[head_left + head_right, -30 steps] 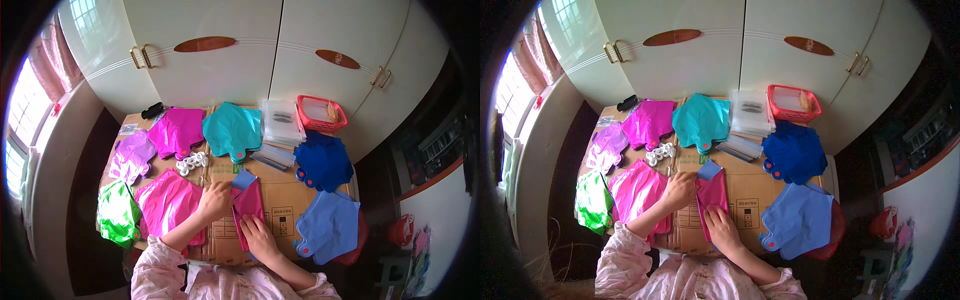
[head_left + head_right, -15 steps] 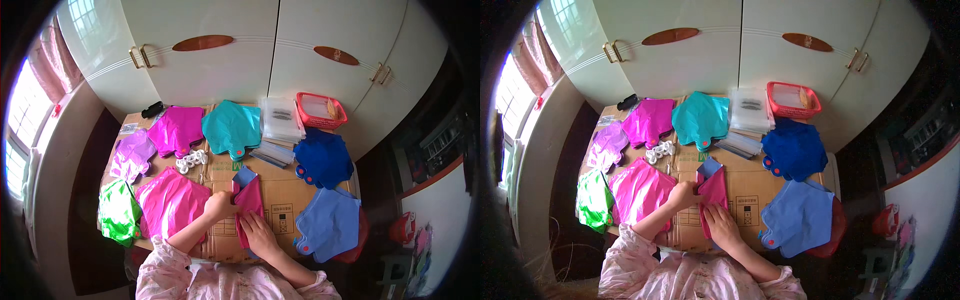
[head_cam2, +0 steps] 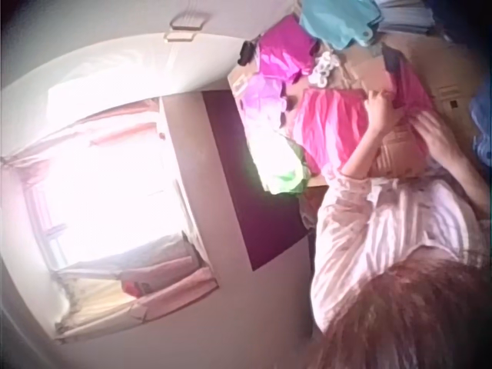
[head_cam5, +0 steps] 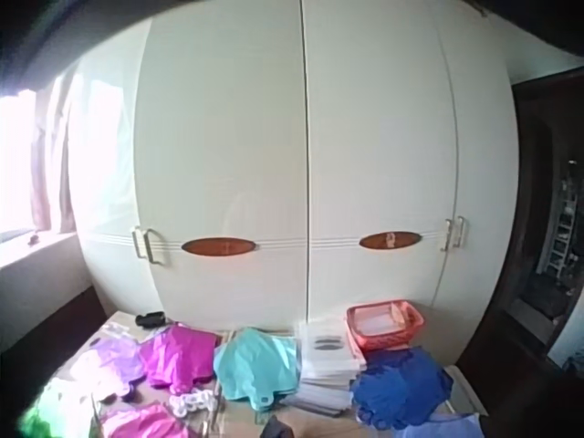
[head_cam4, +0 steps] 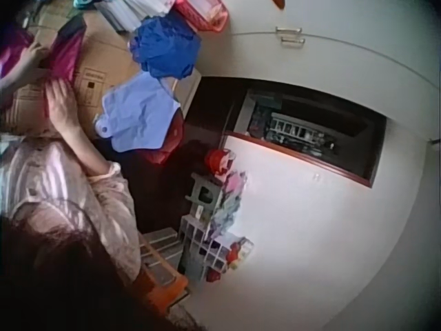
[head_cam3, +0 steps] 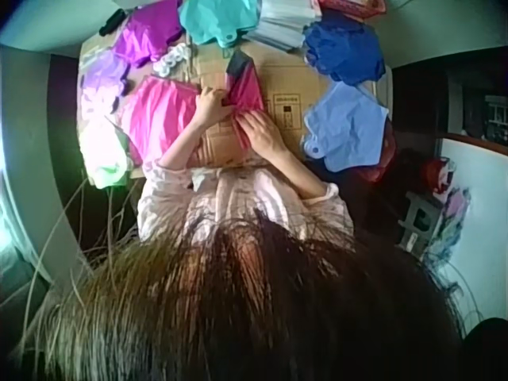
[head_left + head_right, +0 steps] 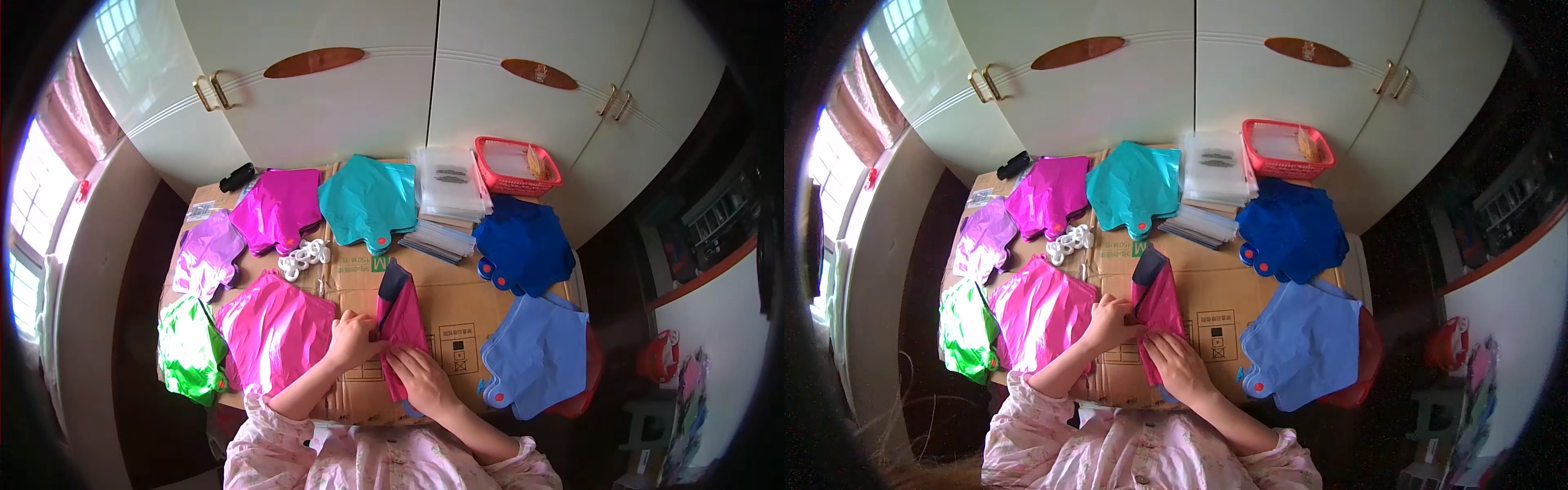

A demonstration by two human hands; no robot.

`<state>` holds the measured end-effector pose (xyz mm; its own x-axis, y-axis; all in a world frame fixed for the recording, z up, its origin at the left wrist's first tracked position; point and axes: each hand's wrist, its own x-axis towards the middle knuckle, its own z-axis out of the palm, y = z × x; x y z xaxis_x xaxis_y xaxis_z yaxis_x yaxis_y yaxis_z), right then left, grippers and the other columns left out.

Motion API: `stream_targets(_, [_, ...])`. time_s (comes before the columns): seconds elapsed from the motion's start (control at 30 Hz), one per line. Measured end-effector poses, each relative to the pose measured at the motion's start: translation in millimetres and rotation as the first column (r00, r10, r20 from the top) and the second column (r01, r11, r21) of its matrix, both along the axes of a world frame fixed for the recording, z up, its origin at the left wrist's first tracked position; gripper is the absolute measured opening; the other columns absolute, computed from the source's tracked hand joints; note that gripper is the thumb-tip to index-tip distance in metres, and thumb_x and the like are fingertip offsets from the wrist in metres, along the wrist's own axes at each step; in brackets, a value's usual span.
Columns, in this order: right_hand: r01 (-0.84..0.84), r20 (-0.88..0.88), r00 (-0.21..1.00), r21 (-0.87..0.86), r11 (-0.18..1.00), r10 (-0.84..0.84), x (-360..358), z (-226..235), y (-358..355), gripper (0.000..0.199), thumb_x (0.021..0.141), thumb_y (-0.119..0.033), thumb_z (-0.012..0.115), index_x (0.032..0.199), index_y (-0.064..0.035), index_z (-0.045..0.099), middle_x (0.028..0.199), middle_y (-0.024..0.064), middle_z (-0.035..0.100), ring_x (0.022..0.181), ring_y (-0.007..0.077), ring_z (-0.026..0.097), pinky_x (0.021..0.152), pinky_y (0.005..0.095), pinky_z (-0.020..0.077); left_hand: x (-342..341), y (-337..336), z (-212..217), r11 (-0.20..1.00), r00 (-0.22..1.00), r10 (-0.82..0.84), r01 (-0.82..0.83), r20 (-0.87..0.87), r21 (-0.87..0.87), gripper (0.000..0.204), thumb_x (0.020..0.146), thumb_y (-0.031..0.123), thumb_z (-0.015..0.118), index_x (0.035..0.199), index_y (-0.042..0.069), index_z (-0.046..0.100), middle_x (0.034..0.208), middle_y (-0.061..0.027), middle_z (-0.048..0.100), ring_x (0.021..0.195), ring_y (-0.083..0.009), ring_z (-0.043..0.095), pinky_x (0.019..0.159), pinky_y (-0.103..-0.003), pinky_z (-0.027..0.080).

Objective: Folding and stacking thin, colorful plastic or fabric sheets on a cardboard-covered workbench.

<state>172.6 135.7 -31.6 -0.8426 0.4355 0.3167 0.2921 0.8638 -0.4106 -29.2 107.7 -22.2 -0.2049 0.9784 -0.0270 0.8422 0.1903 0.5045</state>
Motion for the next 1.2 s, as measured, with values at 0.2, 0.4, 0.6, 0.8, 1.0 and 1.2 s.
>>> stream_targets(0.2, [0.004, -0.024, 1.000, 0.000, 1.000, -0.004, 2, -3, 0, 0.039, 0.083, -0.008, 0.047, 0.120, -0.0012, 0.056, 0.124, 0.0134, 0.055, 0.118, 0.0273, 0.050, 0.102, 0.0375, 0.0408, 4, -3, 0, 0.999, 1.000, -0.018, 0.018, 0.001, 0.034, 0.030, 0.067, 0.035, 0.074, 0.072, 0.009, 0.060, 0.075, -0.0045, 0.062, 0.088, -0.0286, 0.055, 0.074, -0.044, 0.040])
stream_targets(0.4, [0.115, 0.000, 0.993, 0.039, 0.993, -0.115, 5, -9, -7, 0.037, 0.083, -0.009, 0.048, 0.116, 0.0041, 0.055, 0.123, 0.0171, 0.054, 0.118, 0.0292, 0.049, 0.100, 0.0375, 0.0418, -1, -10, -8, 0.994, 0.998, -0.067, 0.068, -0.015, 0.086, 0.030, 0.068, 0.032, 0.074, 0.071, 0.008, 0.056, 0.075, -0.0049, 0.059, 0.085, -0.0286, 0.053, 0.072, -0.044, 0.038])
stream_targets(0.6, [0.156, 0.048, 0.986, 0.062, 0.986, -0.159, 1, 3, -3, 0.036, 0.081, -0.008, 0.049, 0.113, 0.0069, 0.055, 0.122, 0.0194, 0.052, 0.113, 0.0323, 0.050, 0.099, 0.0377, 0.0426, 6, -13, -4, 0.992, 0.998, -0.059, 0.058, -0.003, 0.115, 0.034, 0.070, 0.031, 0.075, 0.069, 0.005, 0.053, 0.074, -0.0076, 0.057, 0.085, -0.0293, 0.053, 0.074, -0.041, 0.039])
stream_targets(0.8, [0.158, 0.070, 0.984, 0.049, 0.986, -0.162, -3, 4, 0, 0.037, 0.078, -0.006, 0.052, 0.113, 0.0074, 0.054, 0.118, 0.0201, 0.052, 0.112, 0.0340, 0.050, 0.100, 0.0388, 0.0412, 14, -16, -6, 0.988, 0.999, 0.001, 0.006, -0.041, 0.155, 0.027, 0.070, 0.031, 0.073, 0.073, 0.007, 0.059, 0.079, -0.0038, 0.061, 0.087, -0.0263, 0.054, 0.073, -0.042, 0.037])
stream_targets(1.0, [0.157, 0.042, 0.986, 0.031, 0.987, -0.158, 0, 0, 1, 0.041, 0.076, -0.006, 0.052, 0.115, 0.0079, 0.053, 0.122, 0.0203, 0.050, 0.115, 0.0338, 0.048, 0.101, 0.0394, 0.0400, 16, -16, -5, 0.990, 0.999, 0.017, -0.011, -0.039, 0.144, 0.029, 0.069, 0.031, 0.074, 0.071, 0.007, 0.059, 0.079, -0.0037, 0.061, 0.088, -0.0254, 0.054, 0.073, -0.042, 0.037])
stream_targets(1.2, [0.208, 0.047, 0.976, 0.047, 0.977, -0.211, 9, 1, 2, 0.050, 0.074, -0.010, 0.053, 0.120, 0.0088, 0.050, 0.126, 0.0206, 0.048, 0.118, 0.0340, 0.046, 0.102, 0.0407, 0.0388, 14, -16, -4, 0.988, 0.999, 0.001, 0.006, -0.046, 0.153, 0.029, 0.068, 0.030, 0.074, 0.069, 0.006, 0.058, 0.078, -0.0036, 0.060, 0.087, -0.0251, 0.054, 0.073, -0.041, 0.037])
